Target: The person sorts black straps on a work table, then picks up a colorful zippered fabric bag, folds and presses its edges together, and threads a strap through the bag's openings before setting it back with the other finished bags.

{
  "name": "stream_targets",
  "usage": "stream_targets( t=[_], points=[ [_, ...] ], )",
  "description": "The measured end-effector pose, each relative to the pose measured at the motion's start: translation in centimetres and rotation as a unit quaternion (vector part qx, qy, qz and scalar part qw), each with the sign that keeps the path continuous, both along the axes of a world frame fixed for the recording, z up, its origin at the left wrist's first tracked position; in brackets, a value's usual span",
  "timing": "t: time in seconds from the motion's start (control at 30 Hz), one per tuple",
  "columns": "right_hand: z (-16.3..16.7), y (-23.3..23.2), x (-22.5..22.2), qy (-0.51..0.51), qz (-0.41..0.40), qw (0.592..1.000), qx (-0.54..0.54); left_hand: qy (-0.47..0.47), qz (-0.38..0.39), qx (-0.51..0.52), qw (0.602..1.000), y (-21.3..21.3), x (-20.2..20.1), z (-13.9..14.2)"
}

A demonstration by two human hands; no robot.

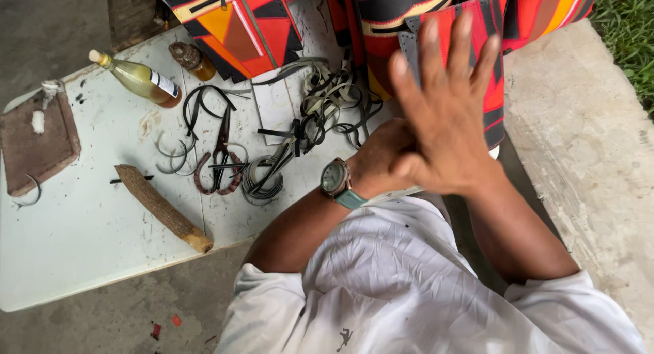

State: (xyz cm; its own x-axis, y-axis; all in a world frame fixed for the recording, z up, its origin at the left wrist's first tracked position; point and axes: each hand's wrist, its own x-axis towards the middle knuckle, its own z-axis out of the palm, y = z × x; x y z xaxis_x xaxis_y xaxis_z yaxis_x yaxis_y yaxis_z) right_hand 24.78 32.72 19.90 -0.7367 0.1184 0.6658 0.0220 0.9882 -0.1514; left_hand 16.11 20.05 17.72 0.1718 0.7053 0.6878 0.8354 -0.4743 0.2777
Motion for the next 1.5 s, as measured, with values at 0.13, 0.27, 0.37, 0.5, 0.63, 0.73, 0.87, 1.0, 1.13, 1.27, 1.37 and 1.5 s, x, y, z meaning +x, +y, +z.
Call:
stream_targets(
  t=[0.13,0.27,0.37,0.5,0.63,0.73,0.87,1.0,1.13,1.27,1.37,1.5],
  points=[
    [-0.6,1.5,0.8,0.125,0.076,0.973,-0.177,-0.204,-0.126,-0.136,0.961,-1.6,0.6,1.1],
    [-1.5,3.3,0.5,0.39,0.216,0.738,-0.506,-0.702,-0.283,-0.287,0.587,-1.6,0.9,-0.6],
    [-3.1,1.9,-0.5,0.315,0.202,0.776,-0.508,-0.802,-0.306,-0.167,0.485,1.4,-0.2,-2.7],
    [-3.7,0.6,-0.6,0.277,0.185,0.818,-0.469,-0.789,-0.157,-0.142,0.577,4.0,-0.8,-4.0],
    [-2.7,1.2,-0.5,0.2,0.161,0.884,-0.39,-0.377,0.108,-0.02,0.92,2.8,1.0,-3.1],
    [-2.2,1.7,0.1,0.264,0.141,0.86,-0.413,-0.192,0.124,-0.013,0.974,1.9,3.0,-2.1],
    [-2.3,1.0,0.3,0.232,0.144,0.891,-0.363,-0.266,-0.02,-0.043,0.963,2.2,3.1,-1.6],
    [-1.2,4.9,-0.2,0.179,0.195,0.869,-0.418,-0.252,-0.092,-0.183,0.946,-0.4,1.6,-2.8],
    [0.0,11.2,-0.6,-0.051,-0.075,0.943,-0.321,-0.23,0.157,-0.044,0.959,-2.5,-1.1,-5.1],
    [0.9,12.9,-2.1,-0.111,-0.038,0.986,-0.121,-0.521,0.159,-0.056,0.837,0.3,-3.8,-7.2],
    [2.2,12.0,-1.7,-0.108,-0.036,0.984,-0.134,-0.536,0.134,-0.107,0.826,1.9,-2.2,-8.2],
    [3.5,10.9,2.5,-0.065,0.062,0.983,-0.162,-0.347,0.051,-0.031,0.936,-1.1,2.1,-7.5]
  ],
)
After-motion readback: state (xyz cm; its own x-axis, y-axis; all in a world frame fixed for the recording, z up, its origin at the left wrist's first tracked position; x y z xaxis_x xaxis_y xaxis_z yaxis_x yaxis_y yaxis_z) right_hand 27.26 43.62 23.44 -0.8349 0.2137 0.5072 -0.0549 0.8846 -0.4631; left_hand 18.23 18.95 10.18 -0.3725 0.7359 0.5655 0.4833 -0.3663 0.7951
